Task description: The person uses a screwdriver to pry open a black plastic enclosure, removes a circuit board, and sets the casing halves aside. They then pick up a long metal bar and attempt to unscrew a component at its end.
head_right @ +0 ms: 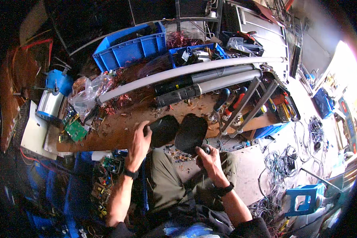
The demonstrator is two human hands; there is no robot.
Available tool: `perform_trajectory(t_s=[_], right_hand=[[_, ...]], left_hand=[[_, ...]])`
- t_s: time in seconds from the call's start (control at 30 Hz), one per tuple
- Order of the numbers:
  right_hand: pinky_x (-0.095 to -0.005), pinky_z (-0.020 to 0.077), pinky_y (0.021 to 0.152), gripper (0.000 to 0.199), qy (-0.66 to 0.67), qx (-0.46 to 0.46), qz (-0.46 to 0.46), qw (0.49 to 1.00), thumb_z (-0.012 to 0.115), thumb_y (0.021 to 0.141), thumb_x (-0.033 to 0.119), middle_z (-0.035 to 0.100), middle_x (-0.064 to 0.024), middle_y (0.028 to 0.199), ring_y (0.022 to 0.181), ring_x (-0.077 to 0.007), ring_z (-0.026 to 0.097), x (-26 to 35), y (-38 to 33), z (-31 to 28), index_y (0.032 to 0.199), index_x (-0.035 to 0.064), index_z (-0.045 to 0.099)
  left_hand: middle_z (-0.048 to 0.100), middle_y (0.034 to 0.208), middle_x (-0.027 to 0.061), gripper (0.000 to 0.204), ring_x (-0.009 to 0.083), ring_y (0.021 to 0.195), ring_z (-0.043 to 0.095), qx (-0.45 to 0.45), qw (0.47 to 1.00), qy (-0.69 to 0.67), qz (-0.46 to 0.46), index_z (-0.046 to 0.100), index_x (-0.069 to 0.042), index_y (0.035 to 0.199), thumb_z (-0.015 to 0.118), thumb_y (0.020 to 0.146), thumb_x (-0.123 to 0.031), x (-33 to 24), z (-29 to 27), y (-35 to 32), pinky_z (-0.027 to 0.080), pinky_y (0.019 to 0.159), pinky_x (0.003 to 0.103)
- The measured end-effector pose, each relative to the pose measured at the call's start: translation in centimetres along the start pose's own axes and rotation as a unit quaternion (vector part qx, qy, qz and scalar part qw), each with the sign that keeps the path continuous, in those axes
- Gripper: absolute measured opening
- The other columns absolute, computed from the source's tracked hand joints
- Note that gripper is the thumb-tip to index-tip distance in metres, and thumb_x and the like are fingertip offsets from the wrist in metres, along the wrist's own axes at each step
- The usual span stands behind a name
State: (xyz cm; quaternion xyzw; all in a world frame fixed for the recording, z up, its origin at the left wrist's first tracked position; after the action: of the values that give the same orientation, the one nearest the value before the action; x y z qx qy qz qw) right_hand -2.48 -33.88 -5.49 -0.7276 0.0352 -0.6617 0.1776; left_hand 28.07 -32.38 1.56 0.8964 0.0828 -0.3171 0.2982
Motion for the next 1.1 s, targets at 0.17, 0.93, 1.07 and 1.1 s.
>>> perform_trajectory(t_s=[0.17, 0.93, 1.07, 1.1], right_hand=[[-0.0253, 0.0409, 0.051, 0.034, 0.061, 0.104, -0.008, 0.993, 0.073, 0.102, 0.037, 0.065, 0.0010, 0.068, 0.058, -0.0051, 0.056, 1.7, -3.4, 3.8, 0.093, 0.0043, 0.070], [-0.0313, 0.0536, 0.076, 0.045, -0.140, 0.068, -0.051, 0.986, 0.076, 0.100, 0.041, 0.071, -0.0055, 0.099, 0.088, -0.0118, 0.062, 0.2, -14.3, -6.4, 0.122, 0.0027, 0.066], [-0.0335, 0.0539, 0.087, 0.058, -0.139, 0.067, -0.087, 0.984, 0.072, 0.100, 0.050, 0.072, -0.0102, 0.112, 0.100, -0.0146, 0.065, 0.5, -14.5, -7.7, 0.131, 0.0012, 0.064], [-0.0337, 0.0532, 0.092, 0.065, -0.134, 0.083, -0.040, 0.987, 0.071, 0.100, 0.054, 0.071, -0.0136, 0.117, 0.107, -0.0179, 0.067, -0.4, -14.4, -7.5, 0.134, -0.0005, 0.062]], left_hand=[[0.070, 0.123, 0.0288, 0.030, 0.0473, 0.115, 0.065, -0.017, 0.999, -0.039, -0.007, 0.064, 0.002, 0.130, 0.061, 0.106, -0.015, -4.6, -2.6, -5.8, 0.051, 0.101, 0.047], [0.065, 0.131, 0.0128, 0.051, 0.0259, 0.123, 0.062, 0.169, 0.694, -0.621, -0.322, 0.057, -0.007, 0.139, 0.067, 0.090, 0.000, -3.2, 3.1, -20.1, 0.054, 0.105, 0.040], [0.066, 0.130, 0.0077, 0.043, 0.0204, 0.121, 0.061, 0.287, 0.727, -0.547, -0.299, 0.058, -0.008, 0.138, 0.064, 0.096, -0.006, -5.3, 4.6, -21.7, 0.046, 0.109, 0.033], [0.065, 0.131, 0.0076, 0.042, 0.0199, 0.122, 0.060, 0.308, 0.734, -0.534, -0.284, 0.058, -0.007, 0.138, 0.064, 0.096, -0.007, -6.1, 5.0, -21.9, 0.046, 0.109, 0.033]])
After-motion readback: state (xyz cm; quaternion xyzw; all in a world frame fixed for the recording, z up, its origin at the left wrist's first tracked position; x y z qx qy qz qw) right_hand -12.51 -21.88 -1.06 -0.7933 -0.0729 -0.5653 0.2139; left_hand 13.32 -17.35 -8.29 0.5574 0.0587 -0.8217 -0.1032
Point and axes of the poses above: each hand's wrist, its own y-axis towards the middle knuckle, its own z-axis out of the palm, x = y × z, the point moved 9 cm from there along y, towards the middle knuckle
